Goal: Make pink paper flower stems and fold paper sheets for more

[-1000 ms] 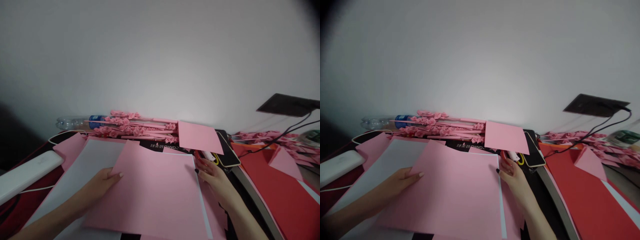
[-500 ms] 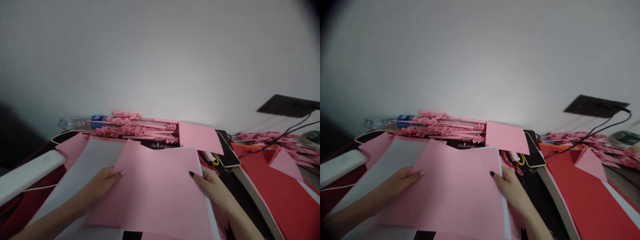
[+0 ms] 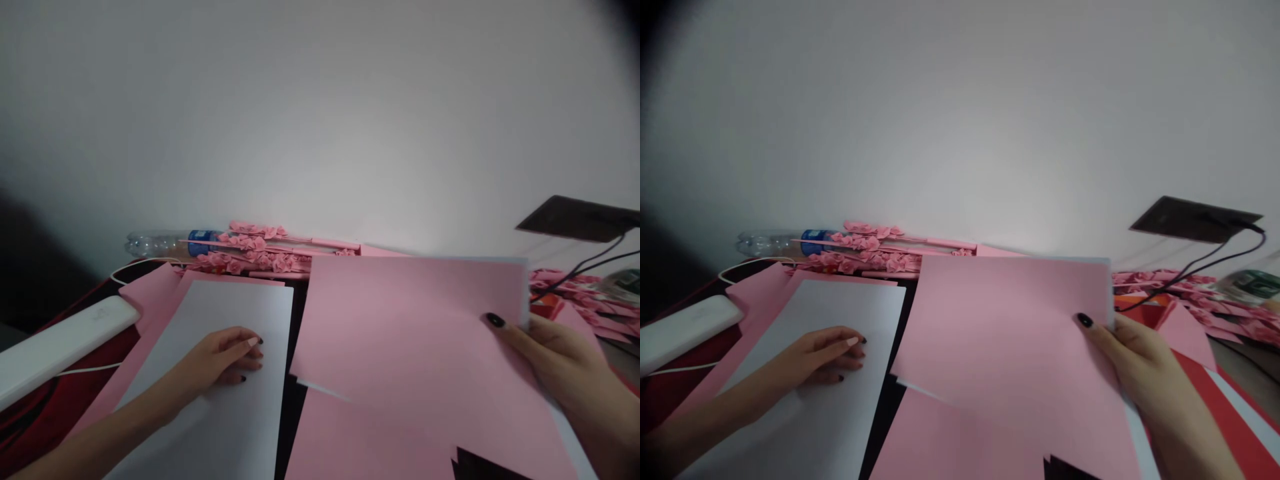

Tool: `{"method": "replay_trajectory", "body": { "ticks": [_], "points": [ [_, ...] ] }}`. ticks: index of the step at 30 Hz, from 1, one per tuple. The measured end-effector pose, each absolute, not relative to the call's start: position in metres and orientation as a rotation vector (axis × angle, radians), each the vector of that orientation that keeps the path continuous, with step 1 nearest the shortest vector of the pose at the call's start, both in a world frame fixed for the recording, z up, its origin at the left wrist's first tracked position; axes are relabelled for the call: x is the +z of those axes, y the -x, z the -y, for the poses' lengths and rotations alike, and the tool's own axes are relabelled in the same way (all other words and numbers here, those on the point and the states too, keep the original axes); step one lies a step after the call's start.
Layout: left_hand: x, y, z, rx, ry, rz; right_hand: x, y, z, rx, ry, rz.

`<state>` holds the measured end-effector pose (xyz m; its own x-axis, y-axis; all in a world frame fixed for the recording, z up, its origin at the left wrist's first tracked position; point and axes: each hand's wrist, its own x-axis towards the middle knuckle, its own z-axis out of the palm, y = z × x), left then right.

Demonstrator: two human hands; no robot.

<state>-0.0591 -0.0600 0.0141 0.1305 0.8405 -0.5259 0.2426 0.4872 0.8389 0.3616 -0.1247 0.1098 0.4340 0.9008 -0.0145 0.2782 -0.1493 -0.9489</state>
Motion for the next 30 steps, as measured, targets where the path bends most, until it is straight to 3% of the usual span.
{"method": "replay_trajectory", "body": {
  "ticks": [9,12,22,30],
  "points": [
    [0.067,0.033,0.028,0.853,-1.276,-1.005,0.082,-0.334,0.100,0.799,1.284,0.809],
    [0.080,0.020,0.021,0.878,-1.191,-1.054,0.072,-0.318,0.092,0.782,1.156,0.869],
    [0.044,0.020,0.038,0.968,-1.267,-1.178,0.018,-0.309,0.087,0.810,1.292,1.024],
    [0.041,0.024,0.032,1.019,-1.373,-1.292,0.018,-0.302,0.077,0.754,1.278,1.006]
  ]
}}
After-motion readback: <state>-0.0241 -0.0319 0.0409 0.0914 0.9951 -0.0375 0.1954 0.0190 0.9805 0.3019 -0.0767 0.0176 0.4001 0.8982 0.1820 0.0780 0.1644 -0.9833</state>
